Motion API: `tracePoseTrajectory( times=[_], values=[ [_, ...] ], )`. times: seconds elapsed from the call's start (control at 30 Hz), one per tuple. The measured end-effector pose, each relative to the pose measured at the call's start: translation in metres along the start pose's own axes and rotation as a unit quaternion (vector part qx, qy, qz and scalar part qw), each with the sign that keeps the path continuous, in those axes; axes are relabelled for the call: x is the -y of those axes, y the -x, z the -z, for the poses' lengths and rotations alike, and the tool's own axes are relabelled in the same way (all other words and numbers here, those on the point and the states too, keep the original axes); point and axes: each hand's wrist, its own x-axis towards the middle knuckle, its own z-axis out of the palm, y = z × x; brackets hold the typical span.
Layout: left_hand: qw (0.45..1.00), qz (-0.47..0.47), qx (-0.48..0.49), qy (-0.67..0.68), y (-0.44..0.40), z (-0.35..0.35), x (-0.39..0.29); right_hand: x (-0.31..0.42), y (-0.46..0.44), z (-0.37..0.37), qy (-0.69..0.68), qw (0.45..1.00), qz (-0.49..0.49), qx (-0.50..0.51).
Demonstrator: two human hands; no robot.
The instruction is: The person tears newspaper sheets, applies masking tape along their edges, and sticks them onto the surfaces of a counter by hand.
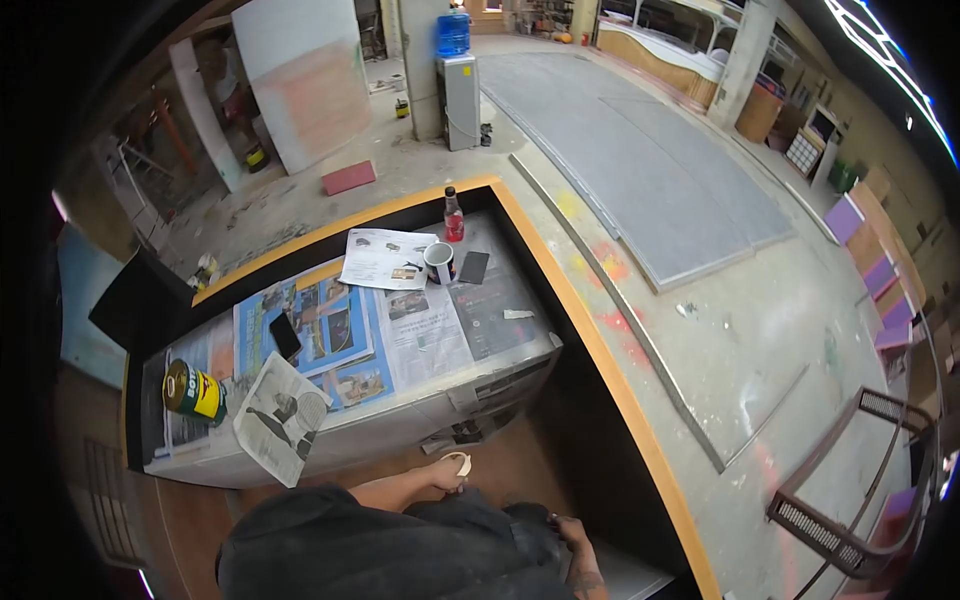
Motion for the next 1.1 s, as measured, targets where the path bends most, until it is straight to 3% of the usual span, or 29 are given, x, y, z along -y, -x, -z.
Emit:
tracePoseTrajectory(
  times=[0.07,0.2,0.3,0.43,0.5,0.57,0.63,0.67,0.77,0.83,0.9,0.97,1.1],
  values=[
    [0.997,-0.073,-0.024,0.017,0.020,0.010,-0.035,-0.029,-0.006,0.008,-0.198,0.978,0.035,-0.060],
    [0.988,-0.129,-0.081,0.003,0.039,0.008,-0.082,-0.088,0.002,0.025,-0.195,0.975,-0.007,-0.109],
    [0.977,-0.121,-0.166,-0.058,0.064,0.020,-0.127,-0.099,-0.002,0.027,-0.179,0.979,-0.033,-0.090],
    [0.958,-0.052,-0.271,0.076,0.060,0.046,-0.134,-0.099,-0.017,0.037,-0.149,0.987,-0.036,-0.044],
    [0.914,-0.038,-0.398,0.068,0.073,0.064,-0.135,-0.097,-0.021,0.045,-0.132,0.990,-0.037,-0.027],
    [0.794,-0.048,-0.602,-0.063,0.041,0.081,-0.078,-0.090,-0.027,0.051,-0.140,0.989,-0.037,-0.018],
    [0.838,0.129,-0.527,0.063,0.079,0.126,-0.077,-0.089,-0.036,0.058,-0.161,0.986,-0.038,-0.018],
    [0.799,0.136,-0.586,0.002,0.075,0.140,-0.037,-0.090,-0.042,0.061,-0.174,0.984,-0.036,-0.018],
    [0.759,0.270,-0.592,0.037,0.135,0.176,-0.021,-0.114,-0.077,0.073,-0.246,0.969,-0.024,0.002],
    [0.755,0.306,-0.573,-0.092,0.152,0.185,0.032,-0.164,-0.139,0.090,-0.382,0.921,-0.021,0.067],
    [0.760,0.338,-0.553,-0.055,0.163,0.187,0.095,-0.106,-0.088,0.076,-0.242,0.970,-0.021,-0.008],
    [0.725,0.432,-0.533,0.061,0.167,0.192,0.135,-0.071,-0.064,0.068,-0.151,0.987,-0.034,-0.033],
    [0.682,0.432,-0.590,-0.019,0.187,0.166,0.128,-0.026,-0.041,0.053,-0.028,0.998,-0.041,-0.030]
  ],
)
